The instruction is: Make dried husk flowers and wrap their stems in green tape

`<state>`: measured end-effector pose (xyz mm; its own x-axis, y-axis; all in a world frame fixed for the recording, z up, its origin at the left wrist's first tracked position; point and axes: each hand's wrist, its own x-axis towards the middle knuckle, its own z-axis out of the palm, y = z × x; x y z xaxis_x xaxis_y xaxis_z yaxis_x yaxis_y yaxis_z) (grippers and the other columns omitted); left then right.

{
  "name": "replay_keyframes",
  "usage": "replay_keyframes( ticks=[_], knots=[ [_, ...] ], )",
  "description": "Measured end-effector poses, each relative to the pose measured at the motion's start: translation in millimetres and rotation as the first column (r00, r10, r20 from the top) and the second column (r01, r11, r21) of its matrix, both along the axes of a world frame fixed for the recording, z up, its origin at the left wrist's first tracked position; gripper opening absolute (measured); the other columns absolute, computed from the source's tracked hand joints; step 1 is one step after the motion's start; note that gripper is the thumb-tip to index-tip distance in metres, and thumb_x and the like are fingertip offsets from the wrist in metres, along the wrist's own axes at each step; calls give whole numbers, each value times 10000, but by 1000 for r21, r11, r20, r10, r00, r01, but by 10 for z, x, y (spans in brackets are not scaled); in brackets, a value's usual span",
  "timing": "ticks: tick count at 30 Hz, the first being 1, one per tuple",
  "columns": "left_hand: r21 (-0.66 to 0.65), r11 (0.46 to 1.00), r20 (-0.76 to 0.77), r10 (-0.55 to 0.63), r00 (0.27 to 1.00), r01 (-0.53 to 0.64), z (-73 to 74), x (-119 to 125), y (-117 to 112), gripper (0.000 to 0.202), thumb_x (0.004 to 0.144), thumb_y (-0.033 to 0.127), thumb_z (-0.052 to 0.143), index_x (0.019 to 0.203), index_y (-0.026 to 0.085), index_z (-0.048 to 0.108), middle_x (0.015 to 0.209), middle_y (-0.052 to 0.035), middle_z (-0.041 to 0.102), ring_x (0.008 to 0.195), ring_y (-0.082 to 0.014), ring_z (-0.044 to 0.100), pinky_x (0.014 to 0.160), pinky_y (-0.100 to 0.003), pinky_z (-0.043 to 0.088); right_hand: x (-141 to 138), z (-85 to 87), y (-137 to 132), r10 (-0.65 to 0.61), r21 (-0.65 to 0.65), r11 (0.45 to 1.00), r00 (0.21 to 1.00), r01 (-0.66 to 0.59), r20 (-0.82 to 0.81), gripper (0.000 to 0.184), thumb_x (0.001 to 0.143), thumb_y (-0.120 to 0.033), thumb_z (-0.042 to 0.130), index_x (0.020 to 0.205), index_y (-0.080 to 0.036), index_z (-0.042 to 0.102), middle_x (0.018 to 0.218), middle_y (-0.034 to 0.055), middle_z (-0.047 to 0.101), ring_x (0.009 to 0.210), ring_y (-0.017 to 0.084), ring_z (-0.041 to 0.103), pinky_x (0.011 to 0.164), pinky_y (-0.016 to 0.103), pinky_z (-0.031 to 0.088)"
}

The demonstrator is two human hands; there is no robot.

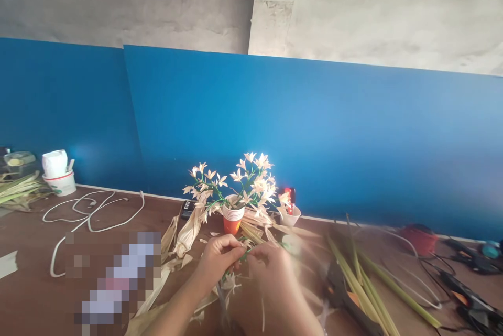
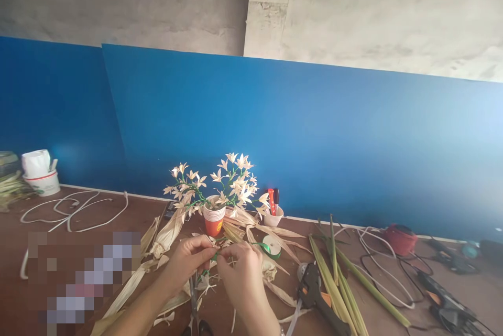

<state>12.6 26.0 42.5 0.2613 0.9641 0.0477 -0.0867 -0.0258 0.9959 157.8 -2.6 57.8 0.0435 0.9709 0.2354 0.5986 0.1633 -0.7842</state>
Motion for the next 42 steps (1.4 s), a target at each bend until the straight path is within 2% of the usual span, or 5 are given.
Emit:
replay_keyframes(
  ticks=[6,15,30,36,42],
  knots=[
    [-36,988,139,-142,980,148,25,-51,-25,300,617,408,762,671,129,666,571,5,593,451,-86,467,474,-220,355,107,62,15,125,-382,826,796,-414,-592,217,661,-351,669,613,-139,661,526,-12,545,481,79,398,495,226,269],
    [23,991,-1,-135,991,135,84,-44,-54,313,703,433,696,629,147,594,560,23,541,483,-91,472,484,-212,358,111,67,39,89,-430,844,873,-322,-479,175,686,-307,595,608,-156,635,502,-24,529,452,76,378,465,215,273],
    [-89,993,-120,67,991,-78,-23,37,20,332,641,479,693,586,161,617,416,43,521,367,-79,386,406,-208,250,-66,-51,-33,-186,363,928,945,80,268,225,709,-98,508,566,-212,639,607,18,644,664,182,551,823,376,325],
    [-5,999,14,-47,999,47,-27,-66,50,282,626,410,746,615,142,659,492,33,541,431,-83,450,433,-201,316,16,-49,54,87,-113,988,988,-102,-127,153,691,-207,550,570,-172,637,526,-9,568,522,124,473,537,250,326],
    [6,989,106,-149,983,149,17,-116,2,278,652,379,748,591,138,622,563,13,576,448,-83,472,436,-204,308,90,2,17,114,-320,819,682,-476,-723,229,606,-360,694,595,-142,626,563,3,593,452,64,397,475,213,282]
  ],
)
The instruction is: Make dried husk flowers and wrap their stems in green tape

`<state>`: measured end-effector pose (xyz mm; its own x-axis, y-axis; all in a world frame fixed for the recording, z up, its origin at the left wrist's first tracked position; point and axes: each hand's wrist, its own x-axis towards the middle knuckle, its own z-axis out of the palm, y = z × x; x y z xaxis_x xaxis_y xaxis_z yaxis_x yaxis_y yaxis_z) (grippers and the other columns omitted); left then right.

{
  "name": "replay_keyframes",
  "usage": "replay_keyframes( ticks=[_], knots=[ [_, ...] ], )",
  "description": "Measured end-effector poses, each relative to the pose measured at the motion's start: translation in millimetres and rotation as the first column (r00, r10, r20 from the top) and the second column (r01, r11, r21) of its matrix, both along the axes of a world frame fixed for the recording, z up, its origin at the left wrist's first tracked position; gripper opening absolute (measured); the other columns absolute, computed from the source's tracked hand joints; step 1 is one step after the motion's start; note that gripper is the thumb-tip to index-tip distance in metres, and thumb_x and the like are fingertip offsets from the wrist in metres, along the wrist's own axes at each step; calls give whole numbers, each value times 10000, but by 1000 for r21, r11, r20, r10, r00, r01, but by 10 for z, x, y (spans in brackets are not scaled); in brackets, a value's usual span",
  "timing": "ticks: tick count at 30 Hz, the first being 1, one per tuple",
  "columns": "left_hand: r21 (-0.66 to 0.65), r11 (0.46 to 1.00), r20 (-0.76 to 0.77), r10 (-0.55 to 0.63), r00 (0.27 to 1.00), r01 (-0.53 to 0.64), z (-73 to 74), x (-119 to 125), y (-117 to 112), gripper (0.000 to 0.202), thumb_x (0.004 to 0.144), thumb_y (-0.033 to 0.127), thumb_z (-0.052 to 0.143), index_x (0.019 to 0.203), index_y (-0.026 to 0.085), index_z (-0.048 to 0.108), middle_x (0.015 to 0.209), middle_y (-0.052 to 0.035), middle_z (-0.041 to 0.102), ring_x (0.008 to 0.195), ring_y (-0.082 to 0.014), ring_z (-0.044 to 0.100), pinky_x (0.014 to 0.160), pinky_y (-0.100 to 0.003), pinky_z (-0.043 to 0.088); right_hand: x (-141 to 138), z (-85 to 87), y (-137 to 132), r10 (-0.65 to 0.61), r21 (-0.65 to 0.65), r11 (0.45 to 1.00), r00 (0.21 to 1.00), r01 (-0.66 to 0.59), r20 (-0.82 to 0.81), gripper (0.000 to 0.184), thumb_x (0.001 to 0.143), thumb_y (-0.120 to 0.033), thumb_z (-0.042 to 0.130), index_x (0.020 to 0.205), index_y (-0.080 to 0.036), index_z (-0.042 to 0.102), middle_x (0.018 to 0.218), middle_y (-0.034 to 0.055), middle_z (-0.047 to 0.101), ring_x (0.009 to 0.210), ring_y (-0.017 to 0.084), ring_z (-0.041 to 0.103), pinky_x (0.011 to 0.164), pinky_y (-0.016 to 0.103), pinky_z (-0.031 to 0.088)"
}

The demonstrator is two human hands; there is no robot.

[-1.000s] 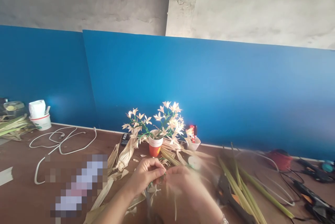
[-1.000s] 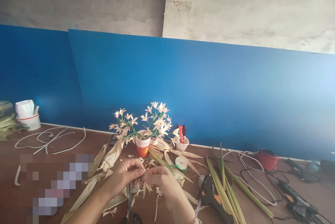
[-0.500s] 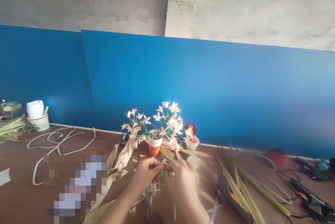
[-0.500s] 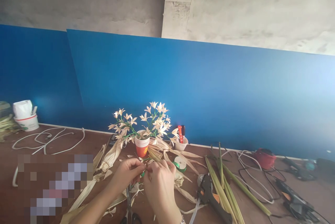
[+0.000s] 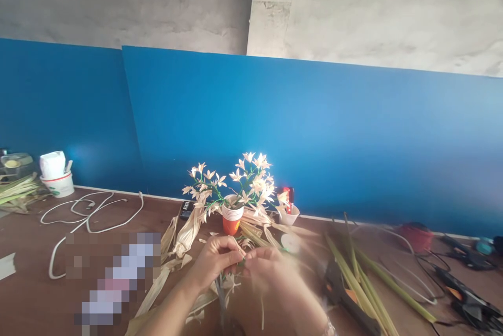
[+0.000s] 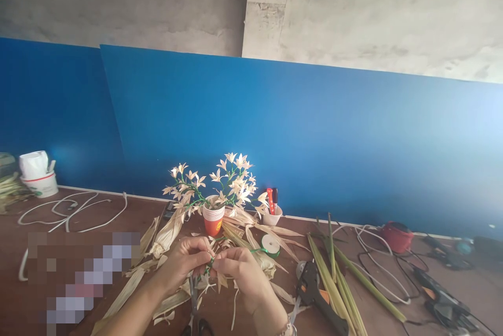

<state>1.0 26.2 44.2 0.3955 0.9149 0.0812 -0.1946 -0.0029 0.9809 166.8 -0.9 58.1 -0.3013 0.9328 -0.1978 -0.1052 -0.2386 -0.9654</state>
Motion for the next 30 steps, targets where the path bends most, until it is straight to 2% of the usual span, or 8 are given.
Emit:
replay_keyframes(
  ticks=[4,8,11,14,17,22,26,30],
  knots=[
    [37,998,-33,-43,999,44,57,-2,-26,279,691,381,726,620,146,593,561,22,555,484,-94,484,475,-210,334,-8,25,-14,-21,-23,1000,1000,21,-16,209,604,-346,682,617,-145,625,583,14,611,491,79,435,503,212,314],
    [58,997,-111,58,992,-51,83,50,-31,325,693,432,704,599,149,572,493,48,495,451,-81,434,451,-200,304,-72,9,-1,-163,173,979,926,109,341,87,657,-247,585,625,-167,585,545,-18,570,479,96,431,484,224,301],
    [29,994,-145,111,983,-108,68,95,-26,367,655,480,707,572,154,560,462,57,485,411,-79,434,421,-199,280,-137,5,-45,-463,522,839,704,152,539,63,657,-150,548,657,-189,598,656,1,638,636,157,540,622,271,373],
    [-16,994,-191,105,976,-110,54,118,-20,374,635,501,704,585,153,578,490,49,537,378,-81,469,393,-198,281,-164,11,-98,-637,735,676,535,43,554,184,678,-76,514,643,-214,632,702,8,670,755,199,575,802,365,344],
    [-72,990,-225,100,969,-119,48,128,-14,374,640,514,690,608,157,585,505,35,586,355,-86,472,346,-193,250,-154,3,-106,-694,811,585,505,-20,514,225,685,-42,534,632,-233,640,668,-13,679,742,196,581,863,404,298],
    [-109,990,-103,73,992,-85,1,103,27,353,561,447,773,624,143,605,542,5,639,482,-126,581,482,-229,442,-142,-16,-72,-741,865,502,500,-32,448,220,701,-46,572,624,-239,643,622,-30,675,711,183,586,912,425,261],
    [-61,995,-125,65,990,-73,-38,47,61,313,606,412,758,688,134,639,572,-7,637,485,-153,598,396,-218,384,-134,14,-76,-710,859,510,545,-40,446,220,731,-72,558,656,-245,672,641,-16,680,726,188,590,949,450,247],
    [20,998,-88,60,994,-59,11,21,29,251,663,373,733,668,137,648,536,6,607,466,-123,547,415,-213,380,-72,32,-42,-534,688,721,700,84,474,140,708,-133,592,694,-218,703,717,28,693,754,208,598,825,389,376]
  ],
)
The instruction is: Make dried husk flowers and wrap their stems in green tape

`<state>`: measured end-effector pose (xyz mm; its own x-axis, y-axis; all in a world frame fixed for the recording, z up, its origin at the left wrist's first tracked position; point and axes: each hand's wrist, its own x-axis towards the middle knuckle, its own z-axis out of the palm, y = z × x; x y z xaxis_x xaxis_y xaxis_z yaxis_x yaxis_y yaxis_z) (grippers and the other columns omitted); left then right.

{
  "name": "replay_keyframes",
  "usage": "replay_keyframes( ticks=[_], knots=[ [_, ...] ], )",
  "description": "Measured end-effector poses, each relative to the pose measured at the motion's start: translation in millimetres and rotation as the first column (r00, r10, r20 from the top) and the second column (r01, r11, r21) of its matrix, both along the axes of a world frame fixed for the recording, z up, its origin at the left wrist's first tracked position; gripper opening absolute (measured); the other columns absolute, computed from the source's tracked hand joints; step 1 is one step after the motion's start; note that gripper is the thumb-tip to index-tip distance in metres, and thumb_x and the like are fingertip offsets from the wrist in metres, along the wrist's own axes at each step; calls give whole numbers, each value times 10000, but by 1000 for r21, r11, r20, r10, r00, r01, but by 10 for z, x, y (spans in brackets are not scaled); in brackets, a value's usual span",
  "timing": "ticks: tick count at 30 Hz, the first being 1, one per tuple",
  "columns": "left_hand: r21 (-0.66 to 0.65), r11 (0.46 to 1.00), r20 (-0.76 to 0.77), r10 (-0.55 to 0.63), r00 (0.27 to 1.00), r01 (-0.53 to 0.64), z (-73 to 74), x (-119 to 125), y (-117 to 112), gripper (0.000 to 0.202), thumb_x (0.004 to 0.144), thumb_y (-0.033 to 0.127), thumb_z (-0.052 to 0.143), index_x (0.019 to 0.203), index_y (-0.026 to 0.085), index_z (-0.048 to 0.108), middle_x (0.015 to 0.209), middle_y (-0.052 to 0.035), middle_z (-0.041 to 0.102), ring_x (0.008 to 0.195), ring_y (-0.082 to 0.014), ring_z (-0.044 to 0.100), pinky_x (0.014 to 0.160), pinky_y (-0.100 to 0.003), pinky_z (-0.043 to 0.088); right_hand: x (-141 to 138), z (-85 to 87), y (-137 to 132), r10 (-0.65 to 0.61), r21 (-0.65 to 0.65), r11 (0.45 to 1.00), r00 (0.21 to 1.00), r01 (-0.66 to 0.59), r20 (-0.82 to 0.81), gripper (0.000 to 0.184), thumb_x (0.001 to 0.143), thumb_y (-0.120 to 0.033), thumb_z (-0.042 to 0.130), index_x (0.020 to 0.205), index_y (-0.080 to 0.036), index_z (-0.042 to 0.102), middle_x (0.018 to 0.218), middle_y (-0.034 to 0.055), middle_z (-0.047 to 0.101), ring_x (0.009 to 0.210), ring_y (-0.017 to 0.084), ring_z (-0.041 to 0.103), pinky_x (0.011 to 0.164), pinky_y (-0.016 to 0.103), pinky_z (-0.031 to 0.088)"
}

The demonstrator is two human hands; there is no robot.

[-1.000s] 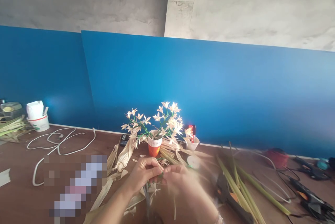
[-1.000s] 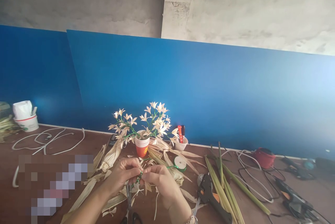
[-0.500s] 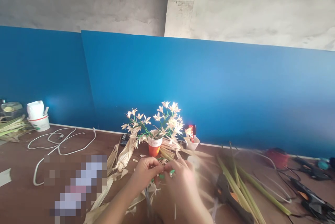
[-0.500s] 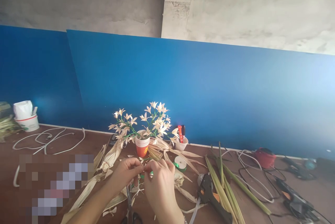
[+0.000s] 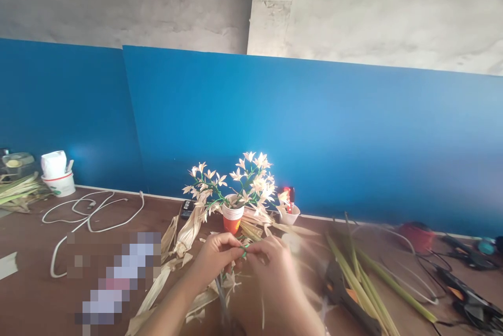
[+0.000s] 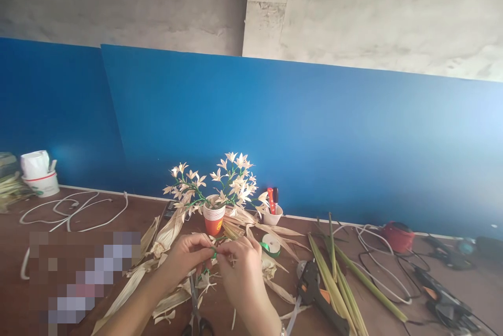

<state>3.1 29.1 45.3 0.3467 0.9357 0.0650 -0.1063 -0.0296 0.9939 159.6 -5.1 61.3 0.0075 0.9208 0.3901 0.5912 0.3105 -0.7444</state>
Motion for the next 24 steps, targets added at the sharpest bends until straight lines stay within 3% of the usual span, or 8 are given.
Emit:
replay_keyframes(
  ticks=[2,6,10,15,17,19,21,24],
  knots=[
    [6,1000,53,-24,998,24,38,8,-35,235,659,346,747,628,140,638,522,13,599,475,-110,538,472,-219,408,46,-1,32,34,-211,975,981,-75,-193,79,683,-180,625,701,-189,701,694,35,684,667,187,588,666,318,412],
    [-10,998,135,-60,989,62,52,42,-89,231,636,336,777,628,134,666,550,7,610,484,-102,545,508,-222,421,120,6,70,21,-466,830,850,-308,-526,106,618,-231,697,692,-156,686,572,6,647,462,102,482,508,247,349],
    [-30,993,200,-103,974,112,35,43,-108,195,665,315,772,733,146,706,623,-15,653,548,-127,606,529,-226,445,150,25,58,26,-470,708,685,-527,-728,160,576,-256,754,653,-129,692,601,19,660,456,65,463,509,223,328],
    [10,982,242,-187,952,190,45,17,-104,151,703,279,752,700,140,694,645,-29,658,573,-143,634,518,-222,443,128,-4,46,86,-347,626,503,-699,-860,173,580,-256,782,625,-114,693,605,31,648,551,99,540,580,233,374],
    [-35,986,269,-147,952,162,30,24,-100,173,686,295,768,739,147,695,640,-28,660,569,-137,627,508,-214,436,96,-39,49,92,-290,626,438,-724,-894,181,604,-251,783,679,-113,692,633,31,649,583,109,560,608,241,390],
    [-94,989,298,-78,952,111,13,38,-97,245,657,318,789,820,158,702,645,-20,659,569,-124,610,505,-203,429,61,-80,57,79,-238,674,388,-700,-918,225,622,-241,785,780,-119,681,667,34,659,621,125,586,632,252,403],
    [-120,990,306,-36,951,76,6,46,-96,307,627,334,809,859,163,704,623,-5,641,566,-117,597,504,-199,423,34,-116,68,63,-218,719,374,-660,-925,302,626,-227,788,876,-132,649,684,36,671,641,150,612,643,270,414],
    [-105,991,285,-45,957,78,23,41,-95,320,614,345,815,856,163,709,584,11,619,532,-106,575,508,-205,422,21,-138,80,71,-217,732,390,-645,-918,378,615,-203,793,934,-144,600,684,38,681,660,182,641,644,280,413]
  ],
)
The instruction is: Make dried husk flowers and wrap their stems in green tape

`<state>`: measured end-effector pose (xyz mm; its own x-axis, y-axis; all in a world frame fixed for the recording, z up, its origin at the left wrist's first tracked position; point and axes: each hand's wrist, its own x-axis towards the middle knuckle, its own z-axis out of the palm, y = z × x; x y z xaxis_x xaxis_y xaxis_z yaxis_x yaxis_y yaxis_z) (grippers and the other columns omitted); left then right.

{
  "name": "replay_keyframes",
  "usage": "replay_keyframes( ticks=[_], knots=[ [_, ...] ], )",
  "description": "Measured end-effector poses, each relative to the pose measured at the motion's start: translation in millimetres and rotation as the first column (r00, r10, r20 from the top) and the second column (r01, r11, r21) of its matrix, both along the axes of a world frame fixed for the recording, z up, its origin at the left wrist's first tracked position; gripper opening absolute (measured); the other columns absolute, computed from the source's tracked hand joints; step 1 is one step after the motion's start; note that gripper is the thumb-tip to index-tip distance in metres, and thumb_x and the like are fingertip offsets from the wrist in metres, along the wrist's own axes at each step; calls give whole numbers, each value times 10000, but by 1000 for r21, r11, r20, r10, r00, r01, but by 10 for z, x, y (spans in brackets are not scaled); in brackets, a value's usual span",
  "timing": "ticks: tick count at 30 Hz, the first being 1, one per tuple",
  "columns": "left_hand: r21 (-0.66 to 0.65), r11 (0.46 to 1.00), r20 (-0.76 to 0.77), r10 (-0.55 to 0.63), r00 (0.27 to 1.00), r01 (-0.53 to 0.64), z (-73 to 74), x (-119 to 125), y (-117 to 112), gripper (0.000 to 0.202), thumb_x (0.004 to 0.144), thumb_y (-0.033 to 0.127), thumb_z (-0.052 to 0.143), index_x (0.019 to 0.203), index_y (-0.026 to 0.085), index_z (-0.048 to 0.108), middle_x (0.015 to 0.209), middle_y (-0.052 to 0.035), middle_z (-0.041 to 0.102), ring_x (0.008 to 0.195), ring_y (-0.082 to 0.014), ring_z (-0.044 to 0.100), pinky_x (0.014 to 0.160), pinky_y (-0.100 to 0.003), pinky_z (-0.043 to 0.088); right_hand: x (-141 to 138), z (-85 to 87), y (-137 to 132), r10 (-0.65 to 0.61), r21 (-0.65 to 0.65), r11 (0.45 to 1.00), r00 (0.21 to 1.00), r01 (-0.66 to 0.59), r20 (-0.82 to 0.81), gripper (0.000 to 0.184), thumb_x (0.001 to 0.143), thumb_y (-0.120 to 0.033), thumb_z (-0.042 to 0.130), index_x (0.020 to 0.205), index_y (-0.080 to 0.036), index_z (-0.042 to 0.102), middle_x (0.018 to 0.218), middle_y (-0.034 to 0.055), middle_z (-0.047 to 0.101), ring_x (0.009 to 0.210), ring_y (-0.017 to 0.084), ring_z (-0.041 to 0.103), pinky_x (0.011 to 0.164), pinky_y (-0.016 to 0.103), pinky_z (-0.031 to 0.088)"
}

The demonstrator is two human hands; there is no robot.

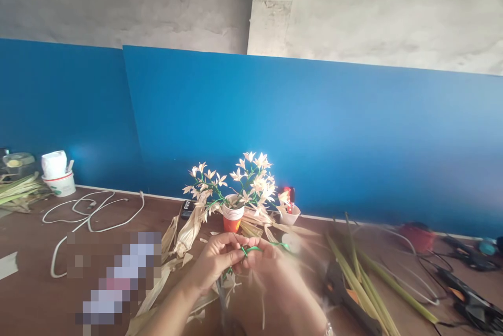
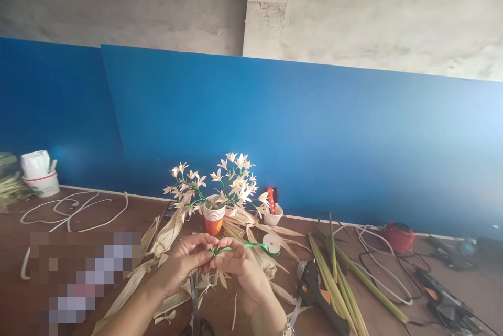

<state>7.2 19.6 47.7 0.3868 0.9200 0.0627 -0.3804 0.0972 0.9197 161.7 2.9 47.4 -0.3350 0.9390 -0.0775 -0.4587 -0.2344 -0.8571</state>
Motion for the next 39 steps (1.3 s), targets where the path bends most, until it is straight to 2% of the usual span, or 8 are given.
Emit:
replay_keyframes(
  ticks=[8,13,16,20,24,27,30,39],
  knots=[
    [37,998,-76,-54,996,57,58,-42,15,259,665,367,768,716,131,675,606,-25,655,540,-115,567,511,-215,425,25,38,-3,0,9,1000,997,0,76,383,601,-263,787,884,-165,548,644,18,661,562,130,574,547,231,361],
    [85,995,-253,-29,967,52,96,-65,13,287,709,403,718,710,134,621,606,-15,643,494,-104,536,491,-218,408,40,23,38,-51,38,998,944,41,326,355,630,-297,709,911,-174,531,646,11,661,475,111,512,477,221,303],
    [87,996,-299,51,953,-27,94,-41,25,316,681,432,718,704,136,611,554,19,579,466,-100,511,462,-215,385,12,37,17,-280,270,953,739,137,613,216,668,-245,618,871,-181,577,715,23,669,571,150,557,545,262,366],
    [81,992,-317,113,942,-92,62,26,42,310,673,436,698,665,147,587,498,43,524,437,-101,491,423,-206,344,-63,77,-72,-684,699,714,257,45,683,168,639,-97,551,731,-214,628,802,15,674,827,216,579,782,354,362],
    [91,988,-367,153,917,-128,1,73,56,270,690,406,672,669,146,605,501,38,537,426,-98,474,409,-204,328,-113,83,-123,-815,821,569,105,-43,570,143,691,-82,566,641,-211,599,688,-5,653,773,199,558,827,369,308],
    [97,988,-374,147,916,-119,-42,50,82,238,693,377,673,709,142,641,530,28,565,435,-104,487,412,-211,343,-109,70,-116,-831,838,542,106,-68,546,174,751,-90,557,632,-208,603,677,-2,654,758,188,554,829,360,298],
    [151,988,-373,95,923,-41,-58,-21,118,213,715,332,668,794,136,696,606,1,608,494,-121,532,438,-217,373,-82,59,-85,-802,817,572,159,-75,576,169,767,-100,555,683,-220,639,721,1,676,781,191,565,849,370,293],
    [222,975,-288,43,957,23,18,-125,120,174,673,299,742,759,148,729,703,-11,618,551,-117,559,553,-246,443,9,90,-42,-426,490,871,542,29,724,117,713,-195,576,639,-184,666,670,20,647,671,169,545,636,276,374]
  ],
)
